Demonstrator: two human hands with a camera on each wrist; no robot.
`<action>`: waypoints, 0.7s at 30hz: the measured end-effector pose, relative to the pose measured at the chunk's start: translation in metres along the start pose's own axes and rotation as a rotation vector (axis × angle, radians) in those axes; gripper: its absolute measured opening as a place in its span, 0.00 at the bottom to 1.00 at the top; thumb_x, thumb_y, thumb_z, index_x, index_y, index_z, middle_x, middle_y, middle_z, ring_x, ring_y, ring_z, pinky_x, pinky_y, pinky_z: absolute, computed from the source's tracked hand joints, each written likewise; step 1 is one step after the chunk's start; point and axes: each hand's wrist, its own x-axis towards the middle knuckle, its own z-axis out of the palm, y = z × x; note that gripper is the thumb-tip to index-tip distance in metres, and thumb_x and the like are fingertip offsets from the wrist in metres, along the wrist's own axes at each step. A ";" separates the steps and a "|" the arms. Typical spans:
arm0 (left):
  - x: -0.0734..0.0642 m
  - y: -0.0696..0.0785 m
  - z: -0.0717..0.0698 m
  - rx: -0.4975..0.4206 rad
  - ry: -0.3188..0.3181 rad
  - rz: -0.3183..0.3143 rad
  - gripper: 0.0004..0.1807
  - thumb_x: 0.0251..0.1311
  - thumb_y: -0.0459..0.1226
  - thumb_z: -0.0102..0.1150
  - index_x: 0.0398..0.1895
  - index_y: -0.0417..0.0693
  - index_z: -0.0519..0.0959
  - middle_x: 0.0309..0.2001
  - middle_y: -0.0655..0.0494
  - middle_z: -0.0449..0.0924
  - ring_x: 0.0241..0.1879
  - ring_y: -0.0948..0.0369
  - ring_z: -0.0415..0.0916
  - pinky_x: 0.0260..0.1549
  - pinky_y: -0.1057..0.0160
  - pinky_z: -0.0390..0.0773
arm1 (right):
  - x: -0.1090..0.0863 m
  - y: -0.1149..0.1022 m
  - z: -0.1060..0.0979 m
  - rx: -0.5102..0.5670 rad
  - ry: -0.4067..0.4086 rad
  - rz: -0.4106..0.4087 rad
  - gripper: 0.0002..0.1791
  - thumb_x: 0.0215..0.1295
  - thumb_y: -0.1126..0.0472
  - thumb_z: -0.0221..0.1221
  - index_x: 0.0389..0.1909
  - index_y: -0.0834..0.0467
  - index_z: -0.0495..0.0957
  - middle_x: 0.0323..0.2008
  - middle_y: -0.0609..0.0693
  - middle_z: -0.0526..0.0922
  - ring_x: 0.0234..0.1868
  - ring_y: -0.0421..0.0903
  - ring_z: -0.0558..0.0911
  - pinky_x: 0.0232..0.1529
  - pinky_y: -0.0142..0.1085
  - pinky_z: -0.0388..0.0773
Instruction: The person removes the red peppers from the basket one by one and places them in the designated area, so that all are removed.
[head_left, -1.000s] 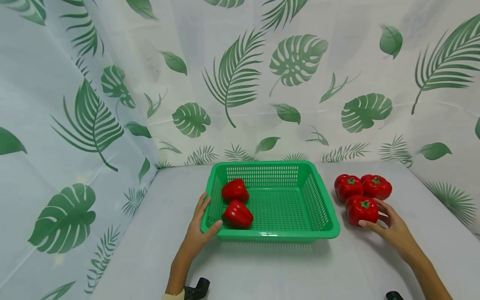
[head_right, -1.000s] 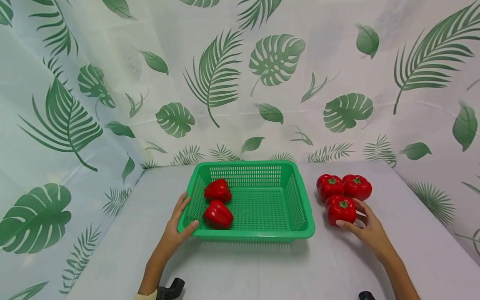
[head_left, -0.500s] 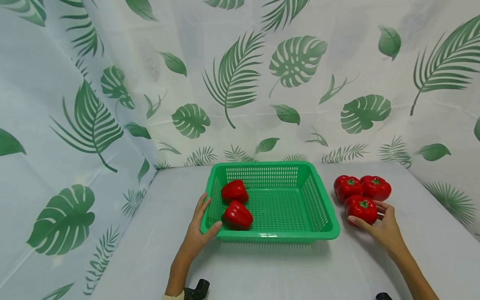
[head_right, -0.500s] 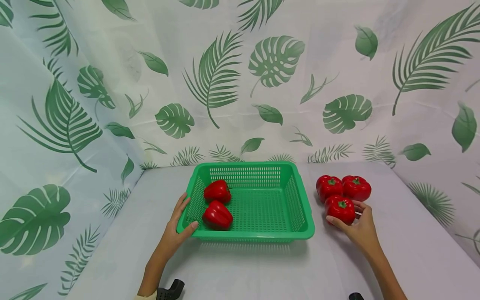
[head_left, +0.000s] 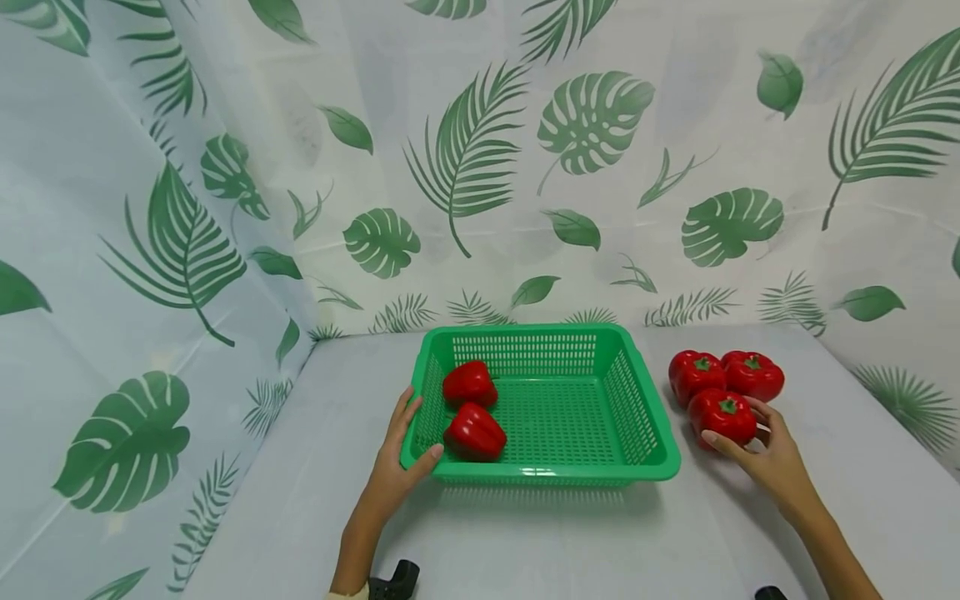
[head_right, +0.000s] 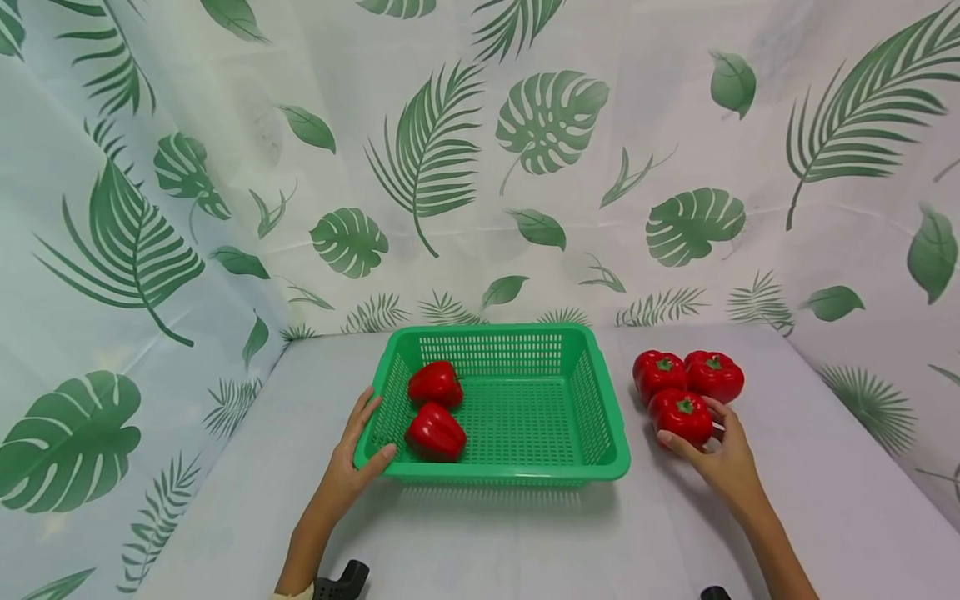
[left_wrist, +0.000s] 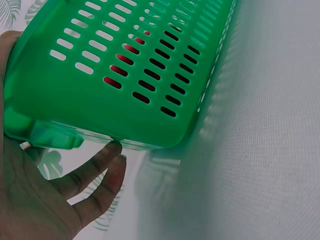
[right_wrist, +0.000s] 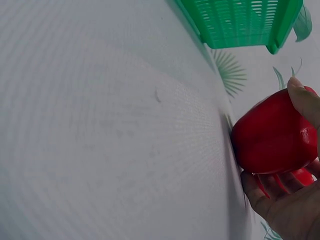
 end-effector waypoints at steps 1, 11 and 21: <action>0.000 0.000 0.000 -0.001 0.000 0.000 0.40 0.64 0.40 0.59 0.77 0.52 0.54 0.79 0.58 0.39 0.78 0.49 0.38 0.67 0.34 0.55 | 0.000 0.000 0.000 0.005 -0.001 -0.002 0.55 0.65 0.46 0.61 0.75 0.67 0.36 0.69 0.77 0.49 0.63 0.76 0.57 0.55 0.71 0.65; 0.000 -0.002 0.000 -0.004 -0.006 0.015 0.40 0.64 0.42 0.59 0.77 0.53 0.54 0.79 0.59 0.38 0.78 0.50 0.37 0.68 0.35 0.54 | 0.001 0.000 -0.001 0.030 -0.019 -0.001 0.54 0.65 0.47 0.61 0.76 0.64 0.35 0.71 0.77 0.46 0.66 0.79 0.54 0.54 0.72 0.64; 0.000 -0.003 0.000 -0.005 -0.003 0.009 0.40 0.64 0.42 0.59 0.77 0.53 0.54 0.79 0.58 0.39 0.78 0.50 0.37 0.68 0.34 0.52 | -0.001 0.002 -0.002 0.063 -0.021 -0.019 0.55 0.65 0.48 0.62 0.77 0.63 0.34 0.73 0.75 0.43 0.67 0.80 0.53 0.54 0.73 0.62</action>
